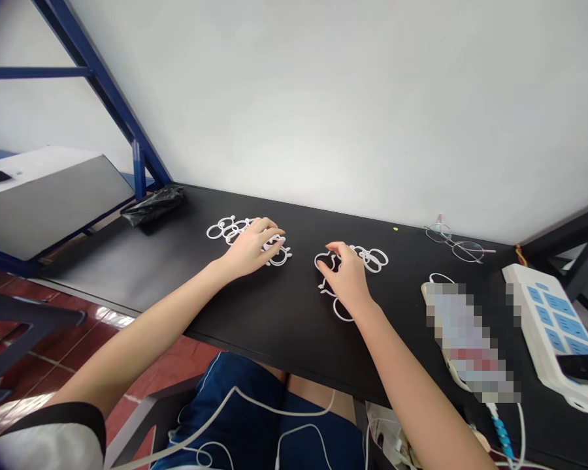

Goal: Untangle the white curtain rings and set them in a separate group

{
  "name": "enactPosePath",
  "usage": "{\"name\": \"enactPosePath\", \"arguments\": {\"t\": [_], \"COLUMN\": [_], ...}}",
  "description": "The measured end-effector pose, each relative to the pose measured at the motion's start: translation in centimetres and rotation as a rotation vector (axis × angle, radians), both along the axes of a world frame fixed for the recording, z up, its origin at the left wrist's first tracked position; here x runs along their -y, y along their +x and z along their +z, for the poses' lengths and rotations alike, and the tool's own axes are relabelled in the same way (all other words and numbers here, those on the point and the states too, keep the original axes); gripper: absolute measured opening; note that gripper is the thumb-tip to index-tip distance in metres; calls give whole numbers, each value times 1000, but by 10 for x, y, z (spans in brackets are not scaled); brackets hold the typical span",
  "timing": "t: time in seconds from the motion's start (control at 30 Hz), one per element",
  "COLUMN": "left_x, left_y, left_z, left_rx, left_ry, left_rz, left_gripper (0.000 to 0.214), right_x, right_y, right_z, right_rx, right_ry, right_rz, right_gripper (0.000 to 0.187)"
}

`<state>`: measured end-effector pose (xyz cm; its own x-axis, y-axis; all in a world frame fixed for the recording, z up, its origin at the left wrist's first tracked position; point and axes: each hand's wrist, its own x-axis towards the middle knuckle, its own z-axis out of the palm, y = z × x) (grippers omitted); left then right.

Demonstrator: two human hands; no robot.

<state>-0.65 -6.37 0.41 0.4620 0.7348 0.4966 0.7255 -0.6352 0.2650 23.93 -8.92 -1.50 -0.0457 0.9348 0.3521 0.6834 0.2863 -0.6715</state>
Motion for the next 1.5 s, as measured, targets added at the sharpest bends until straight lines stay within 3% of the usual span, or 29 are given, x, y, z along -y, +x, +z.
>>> {"name": "enactPosePath", "arguments": {"t": [0.27,1.03,1.13,1.27,1.4,1.5], "left_x": [10,15,18,23,22,20], "left_y": [11,18,19,24,33,35], "left_z": [3,1,1,-1,-9,-14], "left_rx": [9,9,85,272,437,442], "left_ry": [63,44,-24,-235,-477,-490], "left_rz": [-228,-307,-312,-325,-321,-302], "left_gripper": [27,28,27,26,21,15], "right_x": [0,4,8,16,19,18], "right_y": [0,-6,-10,-17,-24,-26], "right_z": [-2,3,7,11,5,0], "right_rx": [56,-11,-103,-198,-267,-211], "right_ry": [0,53,93,158,77,44], "right_rz": [33,49,89,202,269,320], "right_gripper": [35,31,35,36,23,15]}}
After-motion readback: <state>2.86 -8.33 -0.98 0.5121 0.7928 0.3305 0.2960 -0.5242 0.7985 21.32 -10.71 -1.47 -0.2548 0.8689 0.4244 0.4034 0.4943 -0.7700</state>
